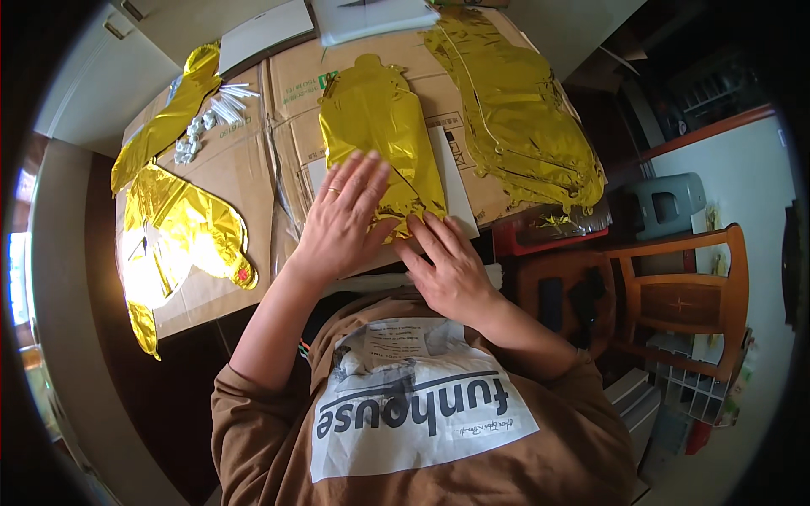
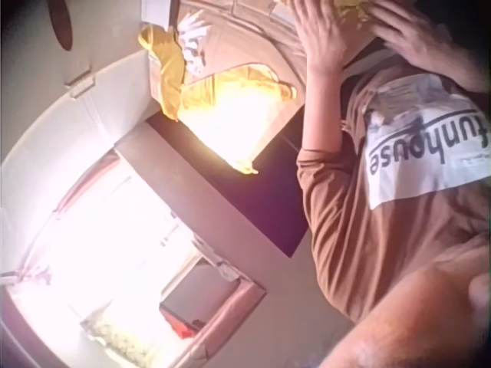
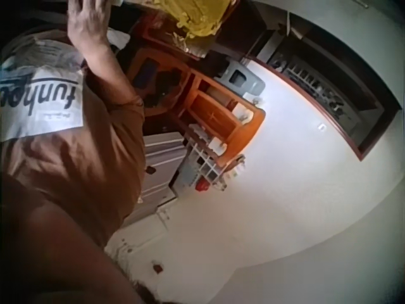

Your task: Folding gold foil balloons and placing them into clear plastic packaging with cardboard backings.

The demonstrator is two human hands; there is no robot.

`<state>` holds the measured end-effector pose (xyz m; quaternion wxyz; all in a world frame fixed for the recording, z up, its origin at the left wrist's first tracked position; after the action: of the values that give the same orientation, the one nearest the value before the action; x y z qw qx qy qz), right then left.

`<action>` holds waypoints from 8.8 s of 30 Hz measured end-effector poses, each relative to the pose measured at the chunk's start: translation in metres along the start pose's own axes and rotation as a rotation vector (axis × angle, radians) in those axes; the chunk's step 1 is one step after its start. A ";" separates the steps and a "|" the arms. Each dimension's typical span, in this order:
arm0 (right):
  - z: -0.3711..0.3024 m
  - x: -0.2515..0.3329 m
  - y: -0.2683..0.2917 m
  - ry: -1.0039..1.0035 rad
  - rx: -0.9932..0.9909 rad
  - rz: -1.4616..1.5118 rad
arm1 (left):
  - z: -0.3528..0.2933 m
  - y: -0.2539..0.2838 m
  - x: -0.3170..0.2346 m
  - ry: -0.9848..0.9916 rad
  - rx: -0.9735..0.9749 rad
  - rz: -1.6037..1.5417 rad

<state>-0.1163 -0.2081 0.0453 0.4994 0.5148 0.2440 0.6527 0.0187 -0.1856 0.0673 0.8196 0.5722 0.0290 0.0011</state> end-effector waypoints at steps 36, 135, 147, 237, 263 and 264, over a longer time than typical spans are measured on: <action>0.054 -0.077 -0.008 -0.236 0.072 -0.143 | -0.009 -0.016 0.053 0.261 0.136 0.154; -0.028 -0.098 0.075 -0.640 -0.407 0.280 | -0.094 0.037 -0.009 0.333 -0.267 -0.123; -0.068 -0.111 0.012 -0.817 -0.659 1.129 | -0.175 -0.061 -0.009 1.321 -0.227 -1.629; -0.087 -0.039 -0.027 -0.782 -0.015 1.602 | -0.179 -0.046 -0.024 0.853 0.172 -1.564; -0.069 -0.073 -0.029 -0.799 0.074 1.508 | -0.160 -0.024 -0.034 0.861 0.133 -1.749; -0.070 -0.070 -0.031 -0.799 0.090 1.492 | -0.163 -0.022 -0.036 0.800 0.127 -1.688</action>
<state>-0.1698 -0.2458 -0.0348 -0.0343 0.7524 -0.3286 0.5699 -0.0258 -0.0419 -0.0077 0.4454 0.3625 0.7148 -0.3991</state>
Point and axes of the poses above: each hand's wrist, its own z-axis towards the middle knuckle, its own y-axis out of the back of the hand, x = y × z, the point moved 9 cm from there along z, towards the middle knuckle, and after that the axes turned 14 degrees about z, right-handed, at the moved point
